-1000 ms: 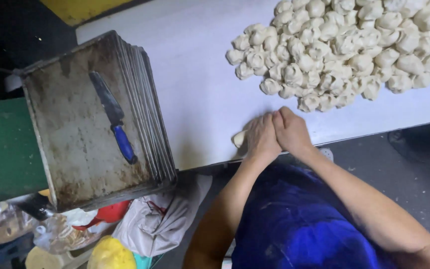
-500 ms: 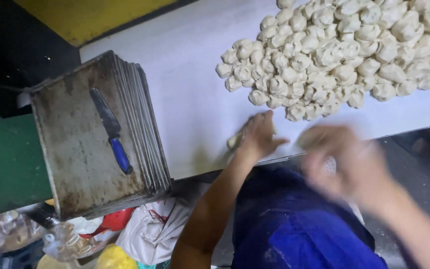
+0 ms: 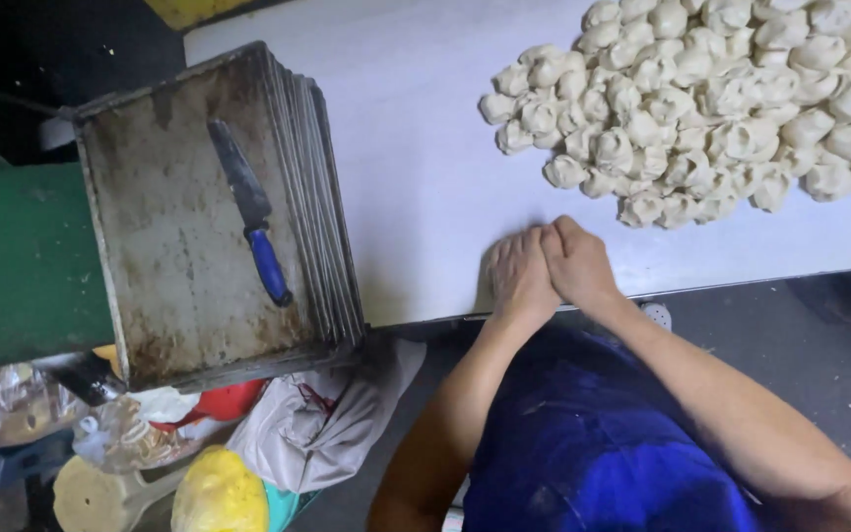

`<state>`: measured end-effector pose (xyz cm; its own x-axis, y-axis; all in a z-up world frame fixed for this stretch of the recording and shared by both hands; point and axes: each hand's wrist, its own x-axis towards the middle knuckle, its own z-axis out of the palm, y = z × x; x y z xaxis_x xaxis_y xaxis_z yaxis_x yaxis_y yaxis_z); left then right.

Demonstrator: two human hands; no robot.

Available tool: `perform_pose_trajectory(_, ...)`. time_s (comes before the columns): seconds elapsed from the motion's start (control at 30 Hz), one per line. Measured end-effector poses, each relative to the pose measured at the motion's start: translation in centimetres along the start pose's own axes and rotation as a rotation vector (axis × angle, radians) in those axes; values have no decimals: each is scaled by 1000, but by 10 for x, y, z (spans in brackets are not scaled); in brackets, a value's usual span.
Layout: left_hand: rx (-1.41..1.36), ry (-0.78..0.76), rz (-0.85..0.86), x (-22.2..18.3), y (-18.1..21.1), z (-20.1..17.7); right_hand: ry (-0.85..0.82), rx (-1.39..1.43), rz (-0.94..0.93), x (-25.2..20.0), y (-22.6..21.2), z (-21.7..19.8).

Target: Shaping small dough balls from long strips of dough and placing them on a baking tray.

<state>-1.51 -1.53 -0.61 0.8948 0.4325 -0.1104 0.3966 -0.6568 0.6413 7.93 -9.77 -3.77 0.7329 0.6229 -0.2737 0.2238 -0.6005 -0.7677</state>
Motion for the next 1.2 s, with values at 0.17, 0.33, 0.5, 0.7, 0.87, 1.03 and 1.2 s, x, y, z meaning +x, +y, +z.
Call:
perform_pose_trajectory(0.17, 88, -139, -106, 55, -15, 18, -180, -184, -75, 40, -2, -48)
perform_pose_trajectory(0.33, 332, -222, -263, 104, -22, -19, -707, 285, -97, -43, -39, -62)
perform_pose_trajectory(0.5, 387, -27, -230, 62, 10, -29, -689, 349, -517, -80, -54, -104)
perform_pose_trajectory(0.7, 127, -139, -76, -24, 35, -43, -62, -427, -522, -34, 14, -76)
perform_pose_trajectory(0.87, 274, 15, -116, -7, -46, -31, -114, -457, -301, -19, 4, -3)
perform_pose_trajectory(1.03, -194, 15, -61, -27, -38, -35, -233, -23, -151, -37, -54, -48)
perform_pose_trajectory(1.2, -354, 66, -59, -22, -13, -8, 55, 208, 55, -9, 20, 4)
